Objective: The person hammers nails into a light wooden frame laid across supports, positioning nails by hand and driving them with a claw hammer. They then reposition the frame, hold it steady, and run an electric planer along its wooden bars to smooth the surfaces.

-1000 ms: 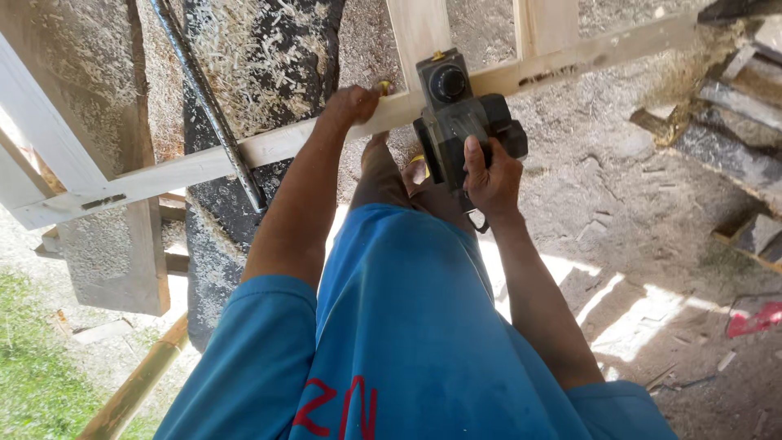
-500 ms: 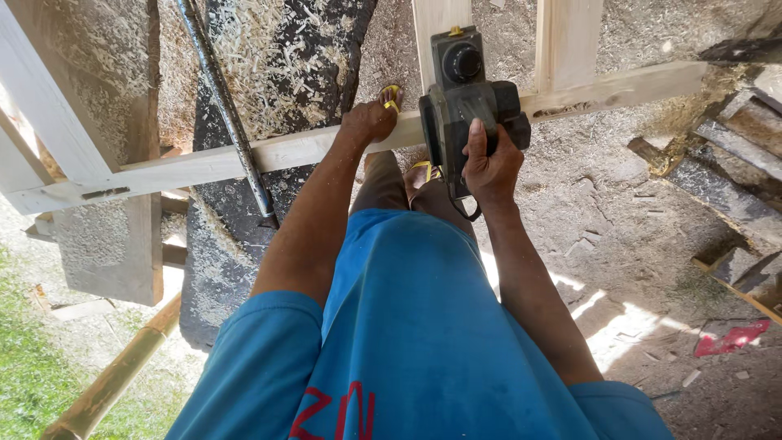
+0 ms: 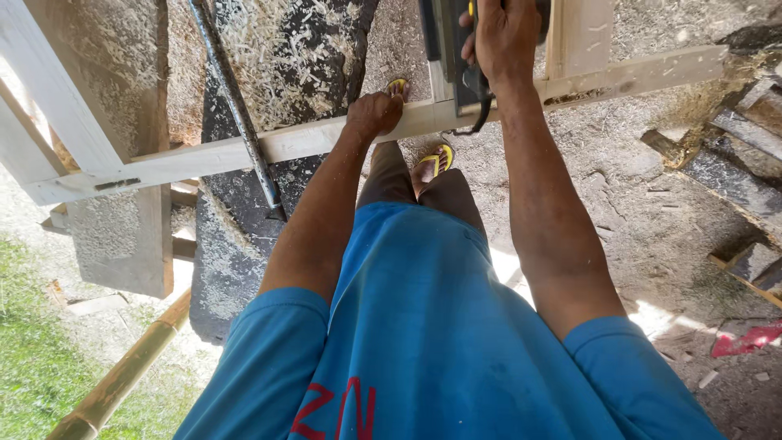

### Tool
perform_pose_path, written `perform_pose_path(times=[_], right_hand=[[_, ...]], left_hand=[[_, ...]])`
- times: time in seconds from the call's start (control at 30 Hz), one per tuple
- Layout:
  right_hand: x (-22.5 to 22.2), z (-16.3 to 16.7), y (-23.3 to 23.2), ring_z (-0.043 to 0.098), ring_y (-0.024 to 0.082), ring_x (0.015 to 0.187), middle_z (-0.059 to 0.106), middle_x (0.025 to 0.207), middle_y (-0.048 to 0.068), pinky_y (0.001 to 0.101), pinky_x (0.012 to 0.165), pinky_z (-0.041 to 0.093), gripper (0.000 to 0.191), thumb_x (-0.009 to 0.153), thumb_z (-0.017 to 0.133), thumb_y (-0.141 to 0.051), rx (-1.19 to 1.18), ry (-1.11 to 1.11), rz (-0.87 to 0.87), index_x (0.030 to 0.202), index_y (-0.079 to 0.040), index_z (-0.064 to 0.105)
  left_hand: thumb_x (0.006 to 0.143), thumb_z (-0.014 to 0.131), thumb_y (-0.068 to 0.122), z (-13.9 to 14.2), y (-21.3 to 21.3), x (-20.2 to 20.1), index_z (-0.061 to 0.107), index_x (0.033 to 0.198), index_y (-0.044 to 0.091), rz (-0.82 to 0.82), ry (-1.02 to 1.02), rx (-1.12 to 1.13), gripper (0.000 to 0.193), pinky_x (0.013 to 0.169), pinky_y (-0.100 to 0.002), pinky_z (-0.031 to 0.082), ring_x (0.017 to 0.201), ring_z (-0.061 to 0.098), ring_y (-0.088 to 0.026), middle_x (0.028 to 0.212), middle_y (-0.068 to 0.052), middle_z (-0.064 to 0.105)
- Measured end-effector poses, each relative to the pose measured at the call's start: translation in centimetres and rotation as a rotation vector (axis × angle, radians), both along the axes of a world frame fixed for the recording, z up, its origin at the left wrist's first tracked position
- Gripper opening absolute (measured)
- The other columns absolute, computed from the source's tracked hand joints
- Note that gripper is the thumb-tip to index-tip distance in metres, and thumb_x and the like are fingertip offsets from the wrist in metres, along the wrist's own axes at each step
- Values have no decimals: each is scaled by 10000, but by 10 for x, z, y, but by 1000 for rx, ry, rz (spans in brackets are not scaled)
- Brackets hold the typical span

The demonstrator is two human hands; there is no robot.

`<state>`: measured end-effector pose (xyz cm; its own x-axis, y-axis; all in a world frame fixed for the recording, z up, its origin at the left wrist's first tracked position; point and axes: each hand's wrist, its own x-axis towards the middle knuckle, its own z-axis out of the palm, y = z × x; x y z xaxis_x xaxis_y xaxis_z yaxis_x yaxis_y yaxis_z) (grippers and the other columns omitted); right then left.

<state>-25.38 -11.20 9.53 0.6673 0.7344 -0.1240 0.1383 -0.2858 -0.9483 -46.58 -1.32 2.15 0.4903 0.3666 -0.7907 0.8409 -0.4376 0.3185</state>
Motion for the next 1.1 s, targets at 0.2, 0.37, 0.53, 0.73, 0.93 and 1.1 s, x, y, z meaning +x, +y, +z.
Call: perform_pose_path(times=[0.2,0.37,0.53,0.73,0.93,1.1], right_hand=[[-70,43,-73,575,104,431,630,684,53,247,372,472,514,1128,431,-476,-53,55,-74,970,-49,669],[-134,69,-139,589,84,476,584,630,16,236,442,439,485,1142,456,-407,-187,35,-89,853,-47,604],[-153,63,-151,592,79,486,596,635,12,239,448,456,485,1112,499,-441,-199,125,-163,863,-39,607],[-136,48,-118,569,76,457,582,628,16,244,423,437,504,1108,487,-455,-186,169,-187,863,-32,609],[-111,39,-77,569,86,440,629,669,45,242,394,422,551,1104,478,-489,-133,133,-170,933,4,652],[-95,37,-56,606,97,441,679,713,68,236,375,450,624,1105,431,-539,-139,105,-141,975,18,678]], left_hand=[[1023,359,609,-7,5,6,715,1138,29,121,32,-73,690,1039,-484,484,1198,626,-409,1240,-261,664],[982,458,422,-27,10,4,730,1162,23,114,-23,-44,516,1043,-477,488,1205,632,-412,1268,-266,660],[973,471,373,-33,9,2,724,1180,23,123,10,-57,478,1042,-474,488,1210,628,-416,1280,-264,658],[986,454,400,-28,8,1,705,1205,12,89,11,-67,512,1041,-475,488,1200,637,-416,1276,-275,656],[1015,376,386,-21,9,5,697,1202,2,15,-32,-94,534,1052,-499,476,1199,631,-437,1284,-292,645],[1040,316,432,-8,8,5,611,1262,11,149,19,-164,561,1041,-516,455,1177,628,-445,1251,-309,640]])
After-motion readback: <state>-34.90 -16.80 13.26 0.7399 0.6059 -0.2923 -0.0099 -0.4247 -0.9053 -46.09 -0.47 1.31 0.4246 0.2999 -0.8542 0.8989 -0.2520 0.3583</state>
